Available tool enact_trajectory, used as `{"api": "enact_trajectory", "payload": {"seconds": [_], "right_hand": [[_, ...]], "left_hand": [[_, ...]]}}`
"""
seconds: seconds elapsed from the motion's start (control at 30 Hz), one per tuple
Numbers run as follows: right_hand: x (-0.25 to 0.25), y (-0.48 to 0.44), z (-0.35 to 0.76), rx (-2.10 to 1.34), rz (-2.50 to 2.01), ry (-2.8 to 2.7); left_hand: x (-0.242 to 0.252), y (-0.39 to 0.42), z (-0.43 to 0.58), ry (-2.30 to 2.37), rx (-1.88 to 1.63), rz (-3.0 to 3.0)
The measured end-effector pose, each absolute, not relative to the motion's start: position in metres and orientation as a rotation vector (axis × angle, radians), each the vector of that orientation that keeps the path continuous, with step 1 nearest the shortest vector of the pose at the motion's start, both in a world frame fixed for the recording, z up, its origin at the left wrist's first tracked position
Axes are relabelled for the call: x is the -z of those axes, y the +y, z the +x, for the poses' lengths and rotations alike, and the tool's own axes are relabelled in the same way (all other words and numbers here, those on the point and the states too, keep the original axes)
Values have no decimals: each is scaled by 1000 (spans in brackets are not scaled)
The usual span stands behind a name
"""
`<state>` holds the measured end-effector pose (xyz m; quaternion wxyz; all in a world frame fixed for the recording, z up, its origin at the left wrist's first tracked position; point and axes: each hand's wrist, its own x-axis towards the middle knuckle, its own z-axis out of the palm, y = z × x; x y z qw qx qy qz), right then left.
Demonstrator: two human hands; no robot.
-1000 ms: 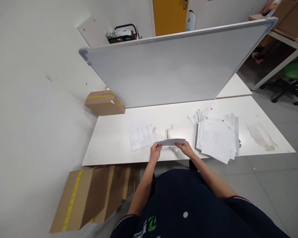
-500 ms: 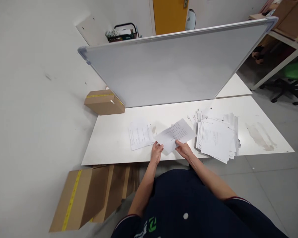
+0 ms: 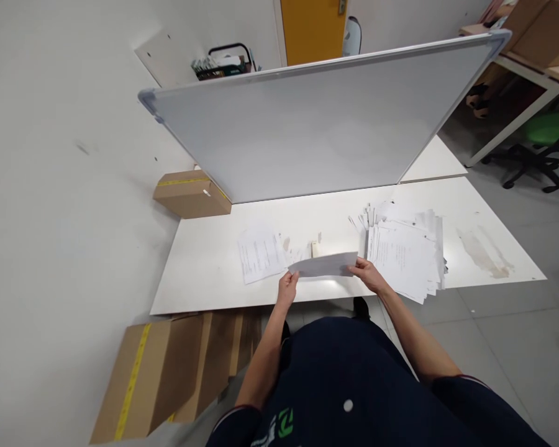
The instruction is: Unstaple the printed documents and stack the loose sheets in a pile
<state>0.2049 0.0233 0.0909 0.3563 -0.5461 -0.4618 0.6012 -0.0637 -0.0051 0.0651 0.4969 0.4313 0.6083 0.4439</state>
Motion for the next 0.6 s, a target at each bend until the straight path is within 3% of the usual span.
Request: {"api": "enact_trajectory", "payload": {"seconds": [0.33,0.6], "right_hand": [[-87,10,201,-1332,-1622,-1541],[-135,17,194,-730,-1448,-2346]], "left_hand": [[-47,-17,-68,1567,-947,1315],[-73,-6,-62,1429,-852,1858]]}}
